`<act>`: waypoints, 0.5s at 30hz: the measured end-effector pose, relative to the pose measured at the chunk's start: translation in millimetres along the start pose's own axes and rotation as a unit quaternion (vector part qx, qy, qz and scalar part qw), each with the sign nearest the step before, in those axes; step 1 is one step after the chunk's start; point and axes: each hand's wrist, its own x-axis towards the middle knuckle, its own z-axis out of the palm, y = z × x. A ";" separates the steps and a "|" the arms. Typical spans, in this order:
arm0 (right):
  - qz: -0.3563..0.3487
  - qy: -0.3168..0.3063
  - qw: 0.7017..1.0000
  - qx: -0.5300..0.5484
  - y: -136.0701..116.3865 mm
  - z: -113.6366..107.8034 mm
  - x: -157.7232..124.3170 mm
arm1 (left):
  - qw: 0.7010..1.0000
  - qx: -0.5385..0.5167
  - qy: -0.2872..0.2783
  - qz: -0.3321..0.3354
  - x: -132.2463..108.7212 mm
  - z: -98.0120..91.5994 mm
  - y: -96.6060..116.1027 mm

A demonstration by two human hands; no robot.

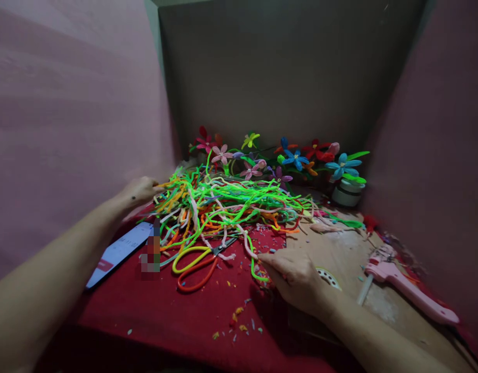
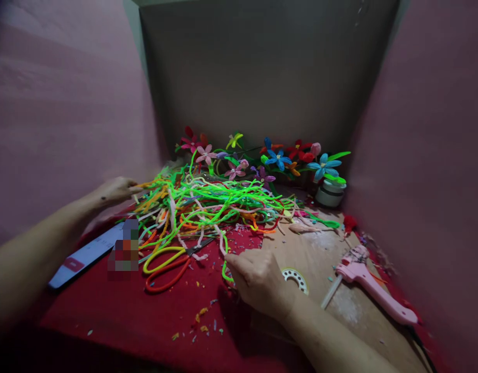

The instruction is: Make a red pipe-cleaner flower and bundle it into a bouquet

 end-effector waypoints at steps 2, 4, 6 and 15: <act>0.001 0.004 1.000 -0.003 0.0 0.3 -0.7 | 0.999 -0.012 -0.034 -0.032 1.4 -12.1 3.6; 0.002 0.005 1.000 -0.005 0.2 1.2 -2.2 | 0.997 -0.034 -0.038 -0.054 0.9 -21.3 8.7; 0.003 0.005 1.000 -0.004 0.3 2.1 -3.3 | 0.996 -0.057 -0.022 -0.069 -1.5 -26.4 14.7; 0.002 0.013 1.000 -0.006 0.9 2.1 -2.7 | 0.992 -0.115 0.051 -0.014 -22.7 -34.5 45.2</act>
